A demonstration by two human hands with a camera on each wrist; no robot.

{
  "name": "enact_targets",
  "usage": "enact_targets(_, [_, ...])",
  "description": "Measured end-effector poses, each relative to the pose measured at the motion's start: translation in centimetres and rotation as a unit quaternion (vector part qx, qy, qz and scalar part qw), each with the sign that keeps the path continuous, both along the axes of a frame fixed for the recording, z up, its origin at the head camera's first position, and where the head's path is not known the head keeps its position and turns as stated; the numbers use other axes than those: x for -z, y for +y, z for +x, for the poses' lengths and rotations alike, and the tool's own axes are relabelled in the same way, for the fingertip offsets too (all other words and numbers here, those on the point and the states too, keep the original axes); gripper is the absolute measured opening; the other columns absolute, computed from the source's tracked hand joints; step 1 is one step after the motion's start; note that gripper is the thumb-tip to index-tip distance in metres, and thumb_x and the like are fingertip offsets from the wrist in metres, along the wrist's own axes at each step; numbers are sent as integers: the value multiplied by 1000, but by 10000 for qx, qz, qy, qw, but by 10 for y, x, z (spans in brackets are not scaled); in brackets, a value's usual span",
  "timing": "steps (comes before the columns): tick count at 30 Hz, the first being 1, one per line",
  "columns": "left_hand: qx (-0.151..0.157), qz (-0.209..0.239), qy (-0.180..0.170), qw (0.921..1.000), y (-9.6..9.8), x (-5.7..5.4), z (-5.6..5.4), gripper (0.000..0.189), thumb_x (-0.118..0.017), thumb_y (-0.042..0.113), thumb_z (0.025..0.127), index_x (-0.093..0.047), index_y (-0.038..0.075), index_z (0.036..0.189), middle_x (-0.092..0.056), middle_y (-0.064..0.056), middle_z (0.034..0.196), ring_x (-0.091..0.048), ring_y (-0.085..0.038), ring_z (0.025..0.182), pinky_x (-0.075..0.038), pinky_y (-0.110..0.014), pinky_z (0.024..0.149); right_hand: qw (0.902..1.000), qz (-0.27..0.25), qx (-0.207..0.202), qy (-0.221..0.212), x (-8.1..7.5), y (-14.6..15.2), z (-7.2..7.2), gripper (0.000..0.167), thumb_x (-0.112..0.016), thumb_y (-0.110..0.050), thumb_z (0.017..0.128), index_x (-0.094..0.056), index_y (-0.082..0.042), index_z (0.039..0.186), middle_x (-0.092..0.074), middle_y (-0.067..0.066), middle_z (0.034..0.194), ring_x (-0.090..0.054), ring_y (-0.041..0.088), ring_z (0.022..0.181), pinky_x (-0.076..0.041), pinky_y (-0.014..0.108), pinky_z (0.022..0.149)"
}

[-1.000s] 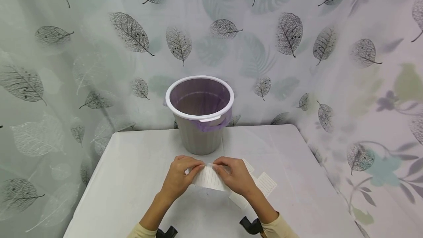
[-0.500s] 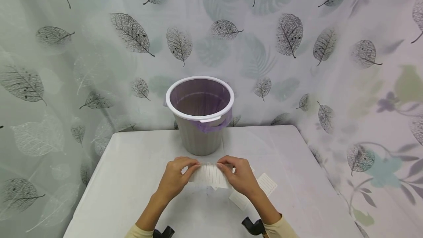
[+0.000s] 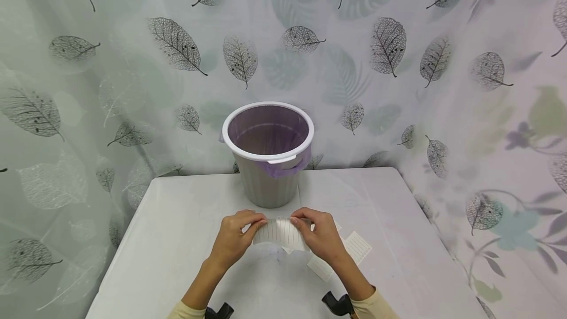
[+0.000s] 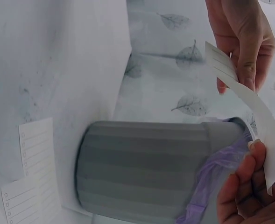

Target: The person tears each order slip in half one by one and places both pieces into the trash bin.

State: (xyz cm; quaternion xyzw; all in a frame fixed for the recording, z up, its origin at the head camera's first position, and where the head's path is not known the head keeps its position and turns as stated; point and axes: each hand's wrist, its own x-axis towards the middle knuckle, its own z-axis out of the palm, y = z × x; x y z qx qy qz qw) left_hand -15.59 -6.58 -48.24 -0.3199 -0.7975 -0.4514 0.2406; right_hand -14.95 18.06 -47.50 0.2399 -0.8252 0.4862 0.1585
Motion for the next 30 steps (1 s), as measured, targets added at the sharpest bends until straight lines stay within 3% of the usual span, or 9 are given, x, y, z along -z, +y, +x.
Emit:
enact_targets(6, [31,109,15,9999,0,1,0,5,-78,8,94,-80,4,96,-76,-8,92,-72,-17,87,-59,-33,77,9999,-43,91,-41,0,-1,0,7,-75,-7,96,-77,-15,97,-73,-11,85,-61,9,65,-51,33,54])
enact_targets(11, [19,169,94,9998,0,3,0,4,-80,7,91,-80,5,95,-76,-4,91,-71,-16,85,-59,-31,76,9999,-23,138,-4,-2,-3,0,8,-76,-8,96,-77,-15,96,-73,-12,84,-60,9,65,-50,28,55])
enact_targets(20, [-8,259,337,9991,-1,4,-1,6,-81,4,89,-80,7,94,-76,0,92,-71,-14,84,-58,-28,76,9997,-32,254,46,-2,-4,1,8,-76,-7,96,-77,-15,96,-72,-12,85,-59,9,65,-50,33,54])
enact_targets(30, [-120,450,375,9982,-3,2,-1,5,-80,2,90,-80,3,95,-77,-4,92,-73,-17,85,-58,-29,76,9986,-18,489,202,-3,3,0,4,-74,-8,97,-77,-11,97,-73,-9,86,-58,10,67,-46,28,54])
